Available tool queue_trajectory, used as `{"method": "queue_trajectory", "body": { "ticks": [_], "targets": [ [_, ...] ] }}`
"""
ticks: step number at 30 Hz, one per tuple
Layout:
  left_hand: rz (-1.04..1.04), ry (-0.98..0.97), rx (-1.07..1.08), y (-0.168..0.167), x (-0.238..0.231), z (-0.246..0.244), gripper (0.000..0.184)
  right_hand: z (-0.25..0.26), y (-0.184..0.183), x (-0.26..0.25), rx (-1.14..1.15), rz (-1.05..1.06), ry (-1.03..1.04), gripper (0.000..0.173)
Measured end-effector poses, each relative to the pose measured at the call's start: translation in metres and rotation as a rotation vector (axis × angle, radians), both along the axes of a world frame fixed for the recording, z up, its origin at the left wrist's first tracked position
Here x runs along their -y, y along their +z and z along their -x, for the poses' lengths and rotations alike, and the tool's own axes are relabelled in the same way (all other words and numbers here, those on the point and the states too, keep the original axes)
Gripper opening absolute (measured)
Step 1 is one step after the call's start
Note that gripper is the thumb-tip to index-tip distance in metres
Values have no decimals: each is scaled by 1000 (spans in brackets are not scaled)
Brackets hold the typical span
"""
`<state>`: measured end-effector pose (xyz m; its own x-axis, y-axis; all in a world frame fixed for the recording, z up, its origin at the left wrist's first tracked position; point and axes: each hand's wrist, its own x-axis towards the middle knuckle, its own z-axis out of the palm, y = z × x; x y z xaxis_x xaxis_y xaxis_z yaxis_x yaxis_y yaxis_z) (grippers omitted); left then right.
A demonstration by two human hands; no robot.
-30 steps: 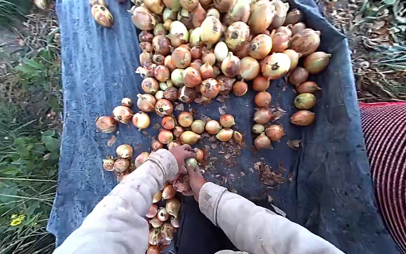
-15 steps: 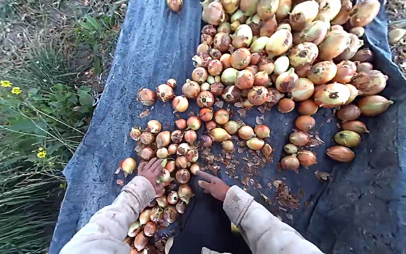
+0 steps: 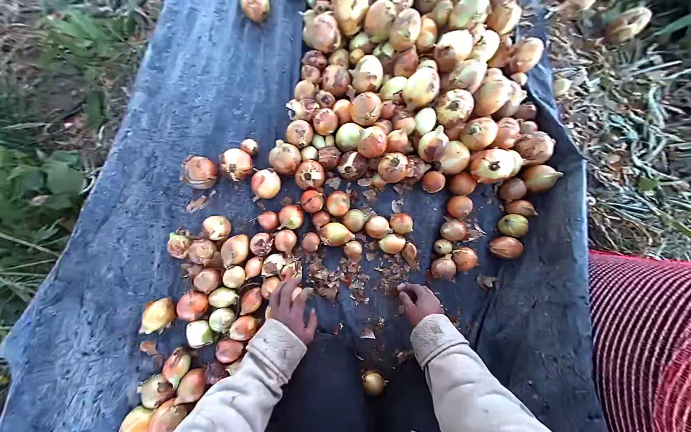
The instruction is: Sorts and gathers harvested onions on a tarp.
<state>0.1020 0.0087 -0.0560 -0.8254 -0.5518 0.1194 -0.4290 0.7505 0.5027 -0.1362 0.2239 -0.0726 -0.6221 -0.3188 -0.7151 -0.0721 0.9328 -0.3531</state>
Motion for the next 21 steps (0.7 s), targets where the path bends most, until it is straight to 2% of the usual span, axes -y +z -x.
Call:
{"method": "queue_trajectory", "body": {
  "ticks": [1,3,5,6,8,10,12,16,18,21],
  "targets": [
    [-46,-63,-30,-4,-7,31,37,-2,-9,-7,-99,-15,86,39],
    [-126,-132,40,-5,-9,93,38,-8,-33,-22,-282,52,218,47],
    [-167,-177,329,2,5,150,43,-14,-50,-33,-392,125,300,53],
    [-193,-192,547,6,16,176,47,-16,-57,-40,-444,162,326,53],
    [-206,-179,845,6,34,210,49,-17,-73,-52,-543,216,356,55],
    [-214,-152,952,6,42,216,52,-16,-84,-56,-648,257,367,57],
    [-218,-120,989,8,46,203,61,-18,-94,-57,-727,310,352,59],
    [-305,-133,1115,-6,43,171,82,-21,-98,-57,-753,342,328,62],
    [-382,-139,1163,0,36,165,82,-21,-98,-56,-781,359,312,62],
    [-539,-34,1056,16,31,170,79,-20,-99,-56,-802,389,288,61]
  ]
}}
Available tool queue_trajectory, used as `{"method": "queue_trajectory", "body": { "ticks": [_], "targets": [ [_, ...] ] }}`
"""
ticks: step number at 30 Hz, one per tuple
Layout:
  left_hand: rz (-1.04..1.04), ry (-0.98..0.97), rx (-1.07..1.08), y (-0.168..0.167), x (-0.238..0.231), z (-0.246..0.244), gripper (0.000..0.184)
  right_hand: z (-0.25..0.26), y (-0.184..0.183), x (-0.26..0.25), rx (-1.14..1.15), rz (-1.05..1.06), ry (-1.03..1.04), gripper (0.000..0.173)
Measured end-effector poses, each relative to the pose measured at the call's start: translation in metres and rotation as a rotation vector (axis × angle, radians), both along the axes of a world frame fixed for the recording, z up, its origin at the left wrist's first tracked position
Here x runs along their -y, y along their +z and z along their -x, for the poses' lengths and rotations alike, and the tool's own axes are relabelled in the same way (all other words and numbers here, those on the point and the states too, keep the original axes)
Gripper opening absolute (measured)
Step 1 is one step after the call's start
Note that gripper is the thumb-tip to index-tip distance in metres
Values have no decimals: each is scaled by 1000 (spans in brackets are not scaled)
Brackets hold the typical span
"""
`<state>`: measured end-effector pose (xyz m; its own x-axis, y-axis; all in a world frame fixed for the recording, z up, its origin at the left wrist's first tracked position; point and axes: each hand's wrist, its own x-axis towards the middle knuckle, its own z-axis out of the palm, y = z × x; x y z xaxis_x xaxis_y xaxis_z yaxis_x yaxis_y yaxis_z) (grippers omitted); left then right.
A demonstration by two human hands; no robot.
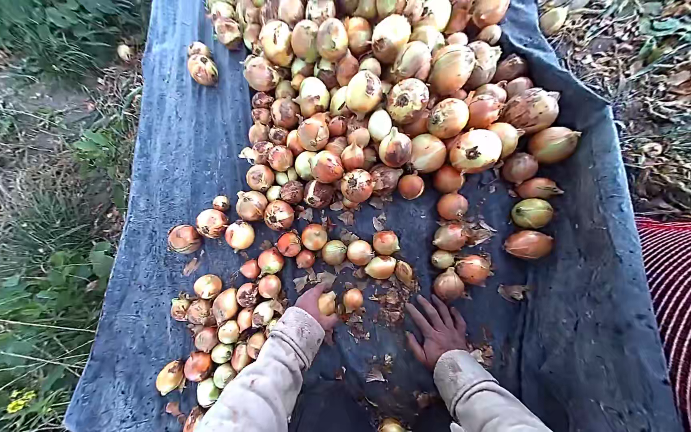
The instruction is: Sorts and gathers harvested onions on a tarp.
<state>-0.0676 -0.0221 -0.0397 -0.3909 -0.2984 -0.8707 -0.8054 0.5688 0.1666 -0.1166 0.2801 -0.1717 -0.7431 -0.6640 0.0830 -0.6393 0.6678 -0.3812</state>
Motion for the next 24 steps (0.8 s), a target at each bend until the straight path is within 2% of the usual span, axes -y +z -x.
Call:
{"method": "queue_trajectory", "body": {
  "ticks": [3,5,7,10,13,16,18,21,24],
  "targets": [
    [93,9,-35,20,13,31,90,1,2,-1,20,15,5,58],
    [207,-71,-142,30,31,56,86,3,7,1,68,10,16,56],
    [291,-65,-259,33,47,85,84,5,19,1,208,-47,20,53],
    [274,156,-314,0,63,112,78,11,27,1,446,-169,21,54],
    [112,369,-260,-32,59,114,66,15,34,5,601,-241,39,57],
    [-25,466,-262,-31,46,105,56,17,35,6,633,-226,47,59],
    [-82,459,-296,-37,39,85,54,15,31,5,623,-206,45,60],
    [-86,324,-414,-32,27,40,73,19,37,6,676,-156,-12,58],
    [-36,128,-668,-17,10,-25,91,39,59,5,566,91,-205,40]
  ]
}}
